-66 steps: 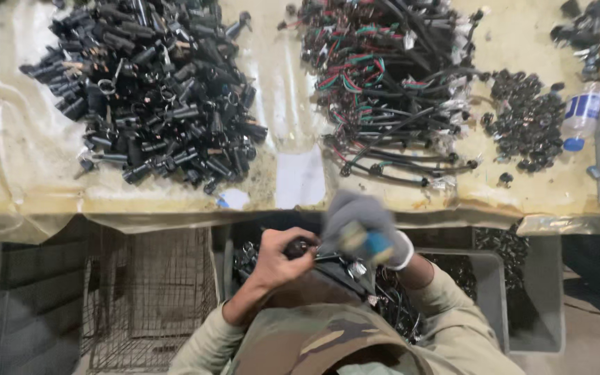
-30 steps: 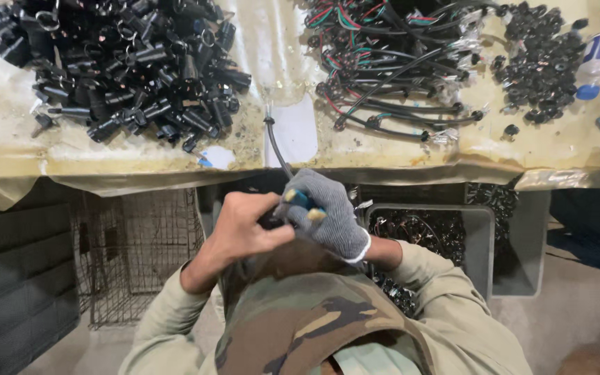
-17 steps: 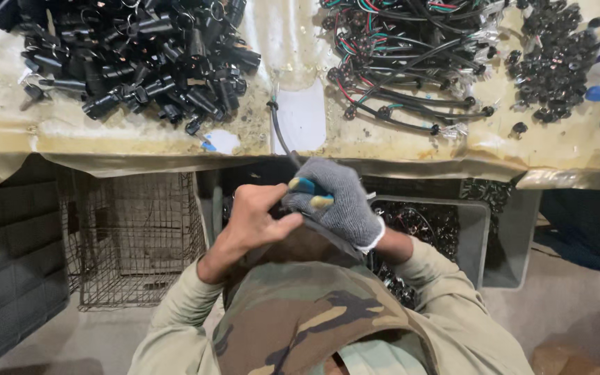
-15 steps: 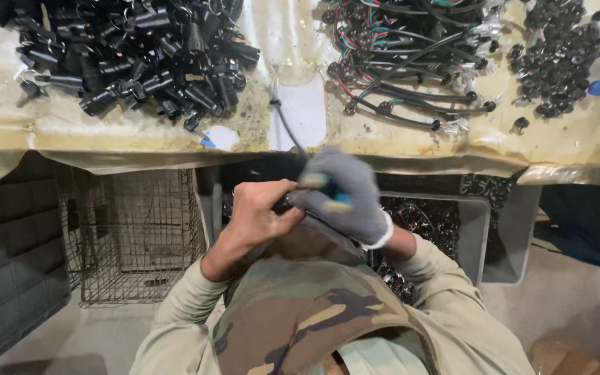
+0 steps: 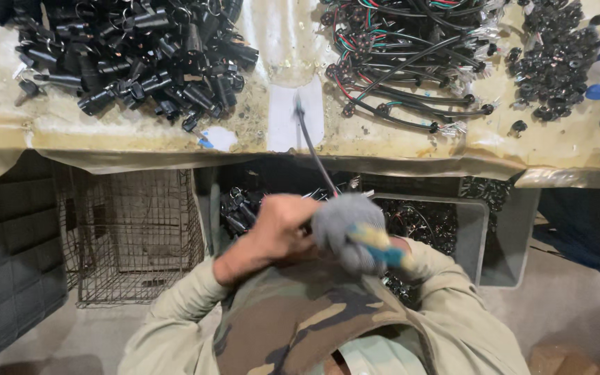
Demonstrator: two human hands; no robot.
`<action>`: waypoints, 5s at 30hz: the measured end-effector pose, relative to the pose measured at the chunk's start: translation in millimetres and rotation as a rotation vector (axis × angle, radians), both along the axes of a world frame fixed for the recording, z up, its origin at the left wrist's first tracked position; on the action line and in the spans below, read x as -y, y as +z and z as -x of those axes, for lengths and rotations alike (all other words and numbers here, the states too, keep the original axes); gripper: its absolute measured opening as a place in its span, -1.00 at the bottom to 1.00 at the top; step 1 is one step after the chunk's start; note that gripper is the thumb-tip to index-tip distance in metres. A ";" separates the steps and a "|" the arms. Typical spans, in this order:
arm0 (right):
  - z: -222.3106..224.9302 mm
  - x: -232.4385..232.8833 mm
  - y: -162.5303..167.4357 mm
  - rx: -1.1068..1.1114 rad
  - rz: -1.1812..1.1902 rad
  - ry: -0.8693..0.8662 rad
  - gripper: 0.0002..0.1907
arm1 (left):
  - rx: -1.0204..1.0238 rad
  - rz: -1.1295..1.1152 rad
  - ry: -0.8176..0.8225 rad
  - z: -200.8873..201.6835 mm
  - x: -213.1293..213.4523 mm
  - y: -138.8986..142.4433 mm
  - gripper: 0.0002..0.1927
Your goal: The person picks up black cables from a bin and uses pliers to strip insulation from the wire ends, placing the stripped cables on the workbench and discarding trimmed pieces. They repeat this process on one cable at a time, occasionally reaching into the bin for the next cable.
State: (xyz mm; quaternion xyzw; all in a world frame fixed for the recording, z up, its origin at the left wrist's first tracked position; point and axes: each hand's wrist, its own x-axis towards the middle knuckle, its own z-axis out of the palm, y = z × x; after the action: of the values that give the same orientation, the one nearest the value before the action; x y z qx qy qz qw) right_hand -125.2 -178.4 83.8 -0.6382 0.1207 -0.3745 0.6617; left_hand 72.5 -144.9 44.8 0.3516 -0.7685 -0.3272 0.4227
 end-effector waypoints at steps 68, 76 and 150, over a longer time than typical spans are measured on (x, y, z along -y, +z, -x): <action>-39.8 28.8 15.8 -0.490 0.263 -0.560 -0.80 | -0.009 -0.579 0.142 -21.0 29.9 -6.3 -0.81; 7.1 -6.9 13.1 0.350 -0.460 0.073 -0.41 | -0.103 0.013 0.066 15.5 -16.1 -0.2 -0.72; -14.5 115.1 -57.1 -1.036 0.708 -0.472 -0.74 | -0.710 -0.600 0.180 -36.9 12.5 -60.6 -0.72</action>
State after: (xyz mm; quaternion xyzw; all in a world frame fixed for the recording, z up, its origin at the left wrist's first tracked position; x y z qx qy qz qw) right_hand -110.7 -293.5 26.8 -0.8706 0.4291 -0.1714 0.1690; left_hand 109.4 -157.4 -15.8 0.3898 -0.4146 -0.5970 0.5654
